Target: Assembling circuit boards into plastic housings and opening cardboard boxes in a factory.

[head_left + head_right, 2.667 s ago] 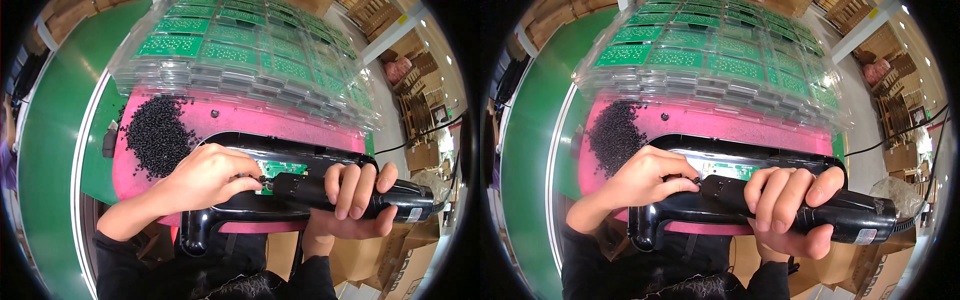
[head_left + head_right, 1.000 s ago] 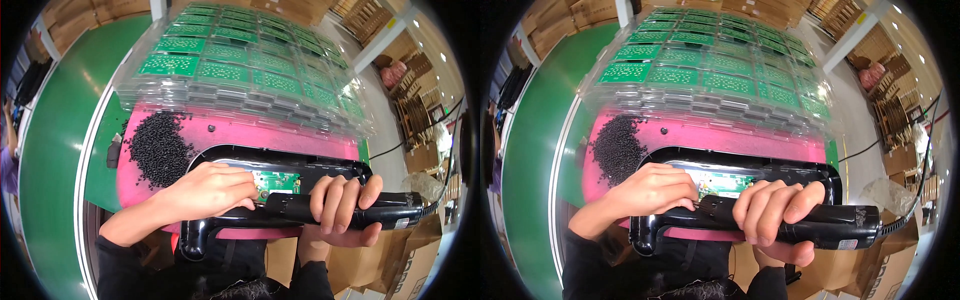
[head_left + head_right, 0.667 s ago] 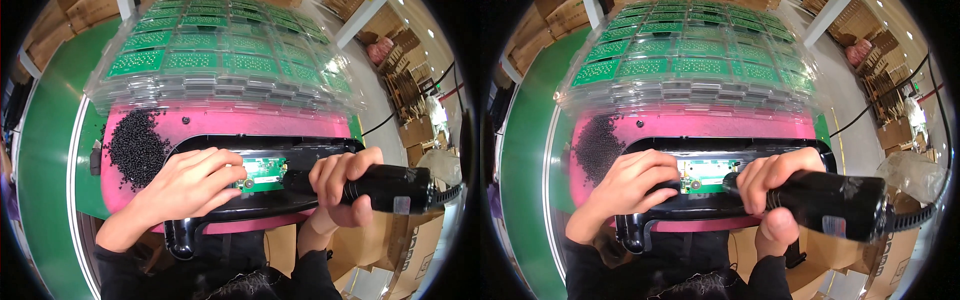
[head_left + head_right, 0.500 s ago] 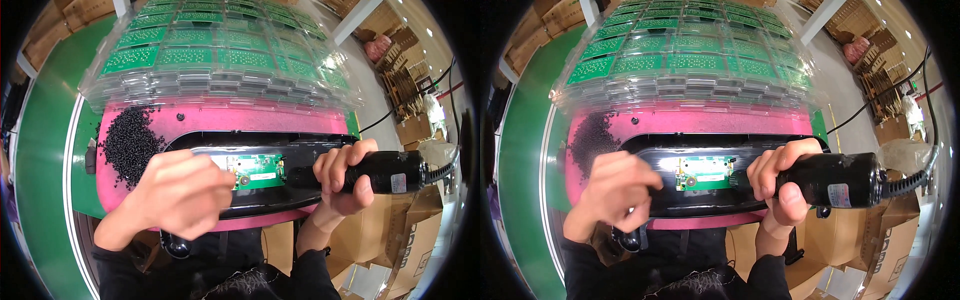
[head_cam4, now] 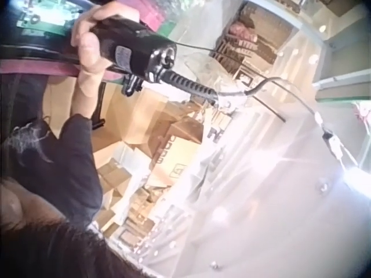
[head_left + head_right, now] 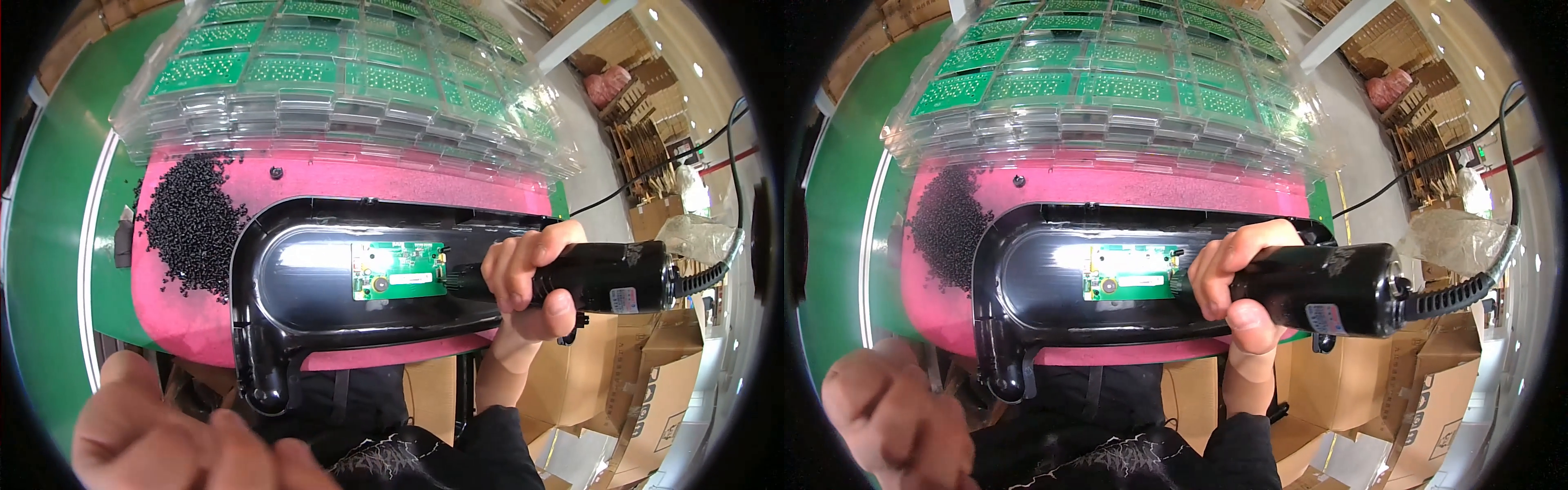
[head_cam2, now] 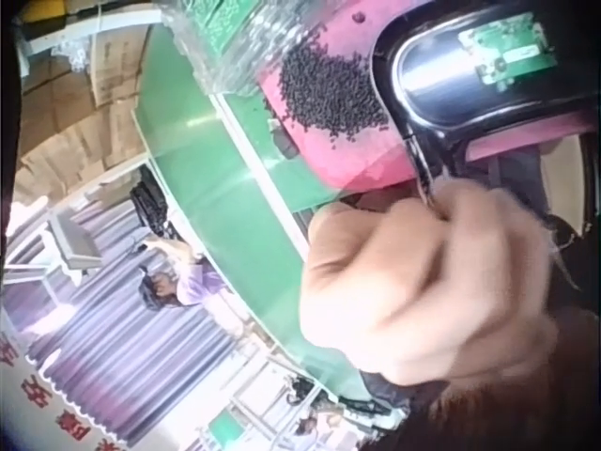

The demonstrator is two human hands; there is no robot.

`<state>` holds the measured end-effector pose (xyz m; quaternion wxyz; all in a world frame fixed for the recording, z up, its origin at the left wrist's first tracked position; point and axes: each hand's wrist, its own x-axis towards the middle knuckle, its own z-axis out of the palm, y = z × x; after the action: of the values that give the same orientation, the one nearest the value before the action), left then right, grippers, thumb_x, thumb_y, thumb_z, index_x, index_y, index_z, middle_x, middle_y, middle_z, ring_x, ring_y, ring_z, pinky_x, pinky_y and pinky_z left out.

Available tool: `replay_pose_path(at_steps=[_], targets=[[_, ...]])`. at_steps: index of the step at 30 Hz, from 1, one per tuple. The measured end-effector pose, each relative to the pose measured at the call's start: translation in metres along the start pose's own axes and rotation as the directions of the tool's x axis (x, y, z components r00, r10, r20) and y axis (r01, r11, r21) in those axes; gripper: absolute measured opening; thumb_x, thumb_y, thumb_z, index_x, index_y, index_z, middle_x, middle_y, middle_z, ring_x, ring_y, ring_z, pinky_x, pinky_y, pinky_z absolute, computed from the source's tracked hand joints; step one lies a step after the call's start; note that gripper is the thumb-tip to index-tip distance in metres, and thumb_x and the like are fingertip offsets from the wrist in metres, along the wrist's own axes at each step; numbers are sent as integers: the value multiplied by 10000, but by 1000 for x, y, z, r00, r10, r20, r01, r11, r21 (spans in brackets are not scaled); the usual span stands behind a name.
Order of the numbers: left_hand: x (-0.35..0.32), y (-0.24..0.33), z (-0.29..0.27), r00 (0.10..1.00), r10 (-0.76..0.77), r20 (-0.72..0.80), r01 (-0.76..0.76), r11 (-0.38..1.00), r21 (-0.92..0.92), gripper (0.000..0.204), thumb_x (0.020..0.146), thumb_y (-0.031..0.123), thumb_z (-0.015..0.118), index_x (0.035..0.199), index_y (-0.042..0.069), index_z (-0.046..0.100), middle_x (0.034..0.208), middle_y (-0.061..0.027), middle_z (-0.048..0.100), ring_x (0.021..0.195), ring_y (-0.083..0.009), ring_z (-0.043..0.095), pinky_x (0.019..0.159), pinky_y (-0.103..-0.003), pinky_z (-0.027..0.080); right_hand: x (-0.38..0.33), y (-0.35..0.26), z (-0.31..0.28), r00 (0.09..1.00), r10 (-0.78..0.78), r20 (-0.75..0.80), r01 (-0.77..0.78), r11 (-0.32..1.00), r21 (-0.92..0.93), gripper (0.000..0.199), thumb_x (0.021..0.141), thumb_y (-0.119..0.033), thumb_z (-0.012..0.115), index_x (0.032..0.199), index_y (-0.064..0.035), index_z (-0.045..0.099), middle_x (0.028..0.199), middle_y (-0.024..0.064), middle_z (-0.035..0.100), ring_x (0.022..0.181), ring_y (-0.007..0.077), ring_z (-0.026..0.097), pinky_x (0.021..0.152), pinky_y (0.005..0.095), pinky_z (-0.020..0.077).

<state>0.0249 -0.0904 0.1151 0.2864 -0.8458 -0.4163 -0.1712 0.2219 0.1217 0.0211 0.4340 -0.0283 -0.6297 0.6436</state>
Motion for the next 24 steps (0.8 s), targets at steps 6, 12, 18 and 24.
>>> replay_pose_path(at_steps=[6, 12, 18, 24], targets=[[-38, 25, 6, 957, -91, -277, 51, 988, -147, 265, 729, 168, 609, 900, -9, 510, 722, -104, 580, 576, -227, 562, 461, -327, 425, 4, -3, 13, 998, 24, 53, -32, 988, 154, 379, 762, -228, 732, 923, -40, 445, 576, 4, 458, 471, 105, 426, 442, 246, 360], [-65, 30, 63, 347, -869, 352, 930, 271, -248, 272, 724, 250, 679, 600, 44, 550, 539, -83, 546, 436, -240, 516, 421, -312, 380, -2, 1, 3, 999, 29, 34, -33, 991, 127, 400, 757, -243, 754, 906, -39, 444, 576, 7, 463, 475, 107, 435, 440, 247, 361], [-88, 66, 58, 104, -766, 634, 964, -80, -254, 368, 813, 278, 667, 576, 21, 553, 470, -135, 530, 429, -270, 577, 420, -362, 426, 0, -5, 1, 996, 59, 70, -65, 994, 91, 441, 761, -391, 720, 898, -80, 440, 548, -25, 447, 422, 99, 413, 441, 255, 325], [-100, 104, 58, 360, -487, 796, 863, -150, -482, 375, 814, 364, 677, 695, 10, 647, 497, -95, 570, 454, -211, 588, 487, -326, 471, 9, -23, -14, 821, 462, -334, -170, 758, 630, 247, 938, -256, 544, 1046, -37, 505, 811, -8, 521, 726, 127, 516, 807, 314, 414]])
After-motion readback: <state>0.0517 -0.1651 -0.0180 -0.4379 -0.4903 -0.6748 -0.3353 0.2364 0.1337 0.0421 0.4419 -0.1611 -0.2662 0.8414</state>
